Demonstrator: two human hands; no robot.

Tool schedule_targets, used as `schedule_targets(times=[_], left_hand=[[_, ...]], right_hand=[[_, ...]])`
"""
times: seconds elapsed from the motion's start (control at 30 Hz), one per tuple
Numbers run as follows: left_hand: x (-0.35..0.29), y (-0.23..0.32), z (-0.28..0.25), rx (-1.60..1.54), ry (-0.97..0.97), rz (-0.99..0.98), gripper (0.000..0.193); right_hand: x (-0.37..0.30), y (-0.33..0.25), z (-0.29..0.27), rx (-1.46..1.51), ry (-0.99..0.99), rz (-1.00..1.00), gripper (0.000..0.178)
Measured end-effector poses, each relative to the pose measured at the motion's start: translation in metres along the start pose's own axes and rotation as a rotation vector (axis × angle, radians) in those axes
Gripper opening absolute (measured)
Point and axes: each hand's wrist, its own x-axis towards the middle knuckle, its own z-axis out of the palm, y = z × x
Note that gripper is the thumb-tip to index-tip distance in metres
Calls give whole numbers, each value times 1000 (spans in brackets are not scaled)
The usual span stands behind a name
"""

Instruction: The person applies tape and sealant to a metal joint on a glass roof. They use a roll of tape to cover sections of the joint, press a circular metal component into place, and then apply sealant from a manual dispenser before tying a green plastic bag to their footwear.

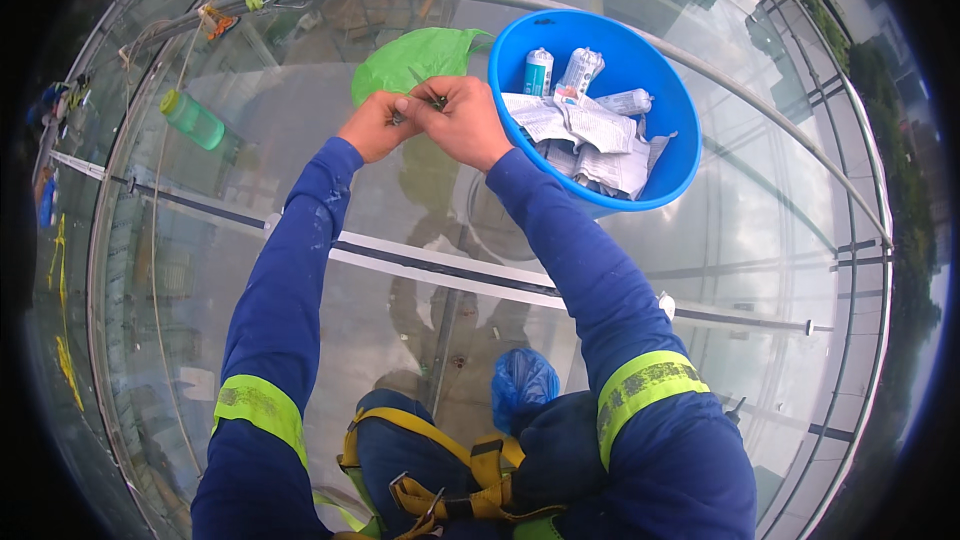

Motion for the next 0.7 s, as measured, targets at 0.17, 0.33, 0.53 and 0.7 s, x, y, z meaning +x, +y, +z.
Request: schedule_targets(times=[0.17,0.33,0.53,0.7], left_hand=[[-19,-7,-24,-720,-31,-296,24],[-18,-1,-35,-709,303,-252,27],[-8,-26,-37,-223,207,-175,30],[11,-30,-13,-79,79,-290,32]], right_hand=[[8,2,3,272,-62,16,67],[3,61,43,202,16,59,65],[-16,63,66,260,233,161,32],[-19,80,59,367,383,137,18]])
